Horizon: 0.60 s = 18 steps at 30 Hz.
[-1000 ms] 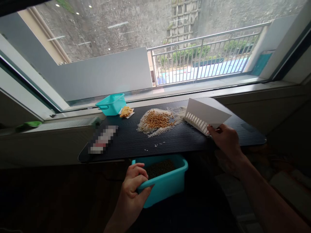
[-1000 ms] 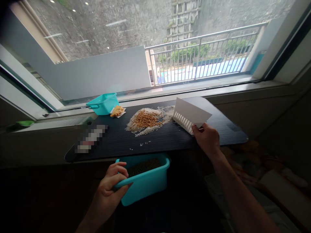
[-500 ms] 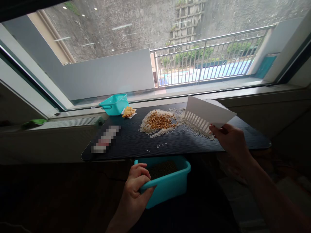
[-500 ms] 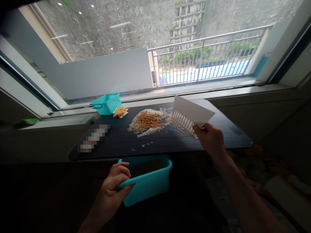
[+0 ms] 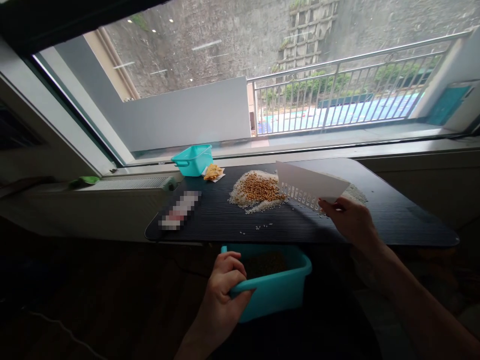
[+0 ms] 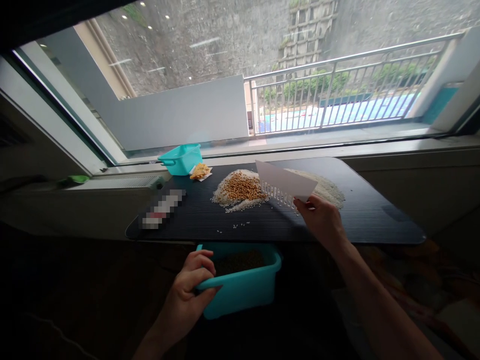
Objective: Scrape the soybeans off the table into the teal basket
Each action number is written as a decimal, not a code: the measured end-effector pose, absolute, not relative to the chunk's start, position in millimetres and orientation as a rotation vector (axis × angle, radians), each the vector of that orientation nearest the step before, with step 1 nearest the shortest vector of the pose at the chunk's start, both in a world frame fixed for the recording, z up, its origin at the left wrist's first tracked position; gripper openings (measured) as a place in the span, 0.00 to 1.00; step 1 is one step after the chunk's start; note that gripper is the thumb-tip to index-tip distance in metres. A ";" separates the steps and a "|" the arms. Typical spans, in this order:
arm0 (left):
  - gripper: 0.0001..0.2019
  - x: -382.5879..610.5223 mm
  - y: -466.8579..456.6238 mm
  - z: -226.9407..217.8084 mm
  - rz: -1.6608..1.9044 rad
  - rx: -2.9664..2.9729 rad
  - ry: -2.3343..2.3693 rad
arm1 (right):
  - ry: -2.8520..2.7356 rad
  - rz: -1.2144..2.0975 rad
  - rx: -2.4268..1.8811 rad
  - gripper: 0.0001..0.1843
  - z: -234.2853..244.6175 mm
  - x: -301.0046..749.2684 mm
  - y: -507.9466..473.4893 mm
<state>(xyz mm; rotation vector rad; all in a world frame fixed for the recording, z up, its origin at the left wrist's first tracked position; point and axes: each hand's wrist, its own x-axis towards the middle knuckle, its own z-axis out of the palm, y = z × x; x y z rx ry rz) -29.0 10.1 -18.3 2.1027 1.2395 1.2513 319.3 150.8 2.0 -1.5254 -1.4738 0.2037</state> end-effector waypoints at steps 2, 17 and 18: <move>0.12 -28.2 10.1 -18.1 1.249 2.087 1.235 | -1.496 0.181 -1.523 0.15 3.9 323.8 154.5; 0.11 -28.2 10.5 -15.4 1.218 2.048 1.228 | -1.619 0.300 -1.458 0.20 10.2 311.6 150.4; 0.11 -28.1 10.5 -15.3 1.211 2.044 1.232 | -1.620 0.320 -1.460 0.21 11.3 309.8 150.4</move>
